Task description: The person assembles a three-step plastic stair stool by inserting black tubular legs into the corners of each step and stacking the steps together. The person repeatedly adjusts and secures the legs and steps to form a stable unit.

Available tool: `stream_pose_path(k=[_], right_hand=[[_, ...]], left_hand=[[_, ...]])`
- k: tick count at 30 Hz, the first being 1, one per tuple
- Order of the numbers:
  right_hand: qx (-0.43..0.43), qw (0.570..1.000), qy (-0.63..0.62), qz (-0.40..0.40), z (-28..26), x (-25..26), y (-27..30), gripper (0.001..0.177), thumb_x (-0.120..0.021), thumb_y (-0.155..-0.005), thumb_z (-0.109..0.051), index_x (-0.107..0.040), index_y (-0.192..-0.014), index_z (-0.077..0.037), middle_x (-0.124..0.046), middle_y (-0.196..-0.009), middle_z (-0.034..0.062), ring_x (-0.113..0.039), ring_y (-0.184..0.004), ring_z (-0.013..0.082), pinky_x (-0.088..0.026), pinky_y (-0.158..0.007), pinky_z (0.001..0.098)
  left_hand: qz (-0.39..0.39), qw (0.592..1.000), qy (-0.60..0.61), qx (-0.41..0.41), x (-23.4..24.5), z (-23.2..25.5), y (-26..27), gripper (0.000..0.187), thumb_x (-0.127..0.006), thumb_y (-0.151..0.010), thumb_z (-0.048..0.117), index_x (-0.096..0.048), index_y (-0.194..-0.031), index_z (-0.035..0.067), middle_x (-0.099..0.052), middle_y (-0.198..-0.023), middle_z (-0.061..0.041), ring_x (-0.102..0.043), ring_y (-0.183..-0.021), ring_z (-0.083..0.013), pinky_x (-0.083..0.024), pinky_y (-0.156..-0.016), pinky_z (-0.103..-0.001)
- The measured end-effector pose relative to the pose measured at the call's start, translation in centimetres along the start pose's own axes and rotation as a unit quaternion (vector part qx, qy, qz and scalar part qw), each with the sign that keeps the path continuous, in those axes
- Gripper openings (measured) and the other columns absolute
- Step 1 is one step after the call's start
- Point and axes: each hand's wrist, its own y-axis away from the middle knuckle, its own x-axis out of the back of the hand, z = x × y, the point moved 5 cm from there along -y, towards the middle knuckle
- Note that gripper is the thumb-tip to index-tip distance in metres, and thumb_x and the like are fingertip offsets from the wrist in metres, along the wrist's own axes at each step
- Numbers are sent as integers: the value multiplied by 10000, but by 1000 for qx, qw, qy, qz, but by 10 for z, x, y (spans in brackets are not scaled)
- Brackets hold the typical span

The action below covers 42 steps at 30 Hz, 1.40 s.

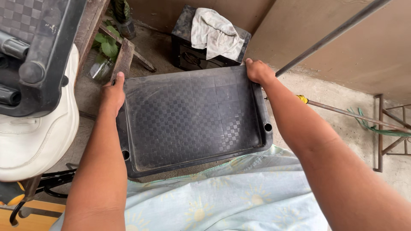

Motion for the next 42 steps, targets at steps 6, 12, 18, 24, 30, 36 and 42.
stream_pose_path(k=[6, 12, 18, 24, 30, 36, 42], right_hand=[[153, 981, -2, 123, -34, 6, 13, 891, -367, -1035, -711, -147, -1639, -93, -226, -1674, 212, -179, -1513, 479, -214, -1218, 578], [125, 987, -45, 91, -25, 16, 41, 875, -329, -1003, -658, -29, -1639, -138, -118, -1705, 174, -69, -1552, 401, -81, -1193, 611], [183, 962, -20, 199, 41, 37, 170, 814, -392, -1085, -554, -78, -1678, -92, -170, -1737, 177, -105, -1613, 404, -111, -1323, 552], [166, 980, -85, 70, 66, -46, 203, 867, -478, -1056, -516, -34, -1646, -62, -70, -1695, 243, -57, -1545, 456, -96, -1201, 579], [230, 954, -78, 178, 71, -44, 236, 853, -571, -993, -505, -194, -1629, -79, -394, -1554, 251, -441, -1386, 461, -383, -1142, 494], [141, 975, -82, 151, 66, -52, 240, 844, -594, -936, -492, -244, -1631, -165, -397, -1554, 244, -466, -1354, 459, -418, -1095, 513], [155, 965, 0, 209, 27, -39, 259, 844, -682, -925, -471, -292, -1587, -121, -299, -1581, 279, -289, -1411, 495, -230, -1102, 618]], left_hand=[[14, 1000, 16, -9, 1, -11, -6, 823, -488, -929, 728, -577, -1397, 57, -580, -1417, -199, -535, -1331, -364, -416, -1092, -450], [52, 994, -91, 7, 1, 5, 10, 835, -454, -999, 736, -578, -1389, 8, -559, -1419, -259, -519, -1343, -417, -417, -1110, -502], [117, 971, -199, -59, 13, 36, 50, 751, -446, -1063, 647, -453, -1500, 37, -529, -1440, -260, -555, -1294, -426, -465, -1046, -548], [99, 965, -226, -93, -7, 40, 107, 812, -497, -1033, 601, -224, -1606, 95, -369, -1525, -295, -515, -1279, -482, -457, -1016, -549], [76, 974, -209, -40, 18, -23, 161, 899, -560, -959, 628, -310, -1591, 40, -521, -1422, -328, -532, -1300, -470, -436, -1068, -549], [96, 981, -171, -5, 14, -75, 192, 737, -486, -976, 659, -670, -1251, 1, -663, -1291, -283, -608, -1244, -442, -480, -1056, -522], [116, 981, -146, -58, 13, -73, 188, 738, -422, -1019, 658, -633, -1282, 2, -618, -1355, -250, -548, -1313, -410, -448, -1074, -526]])
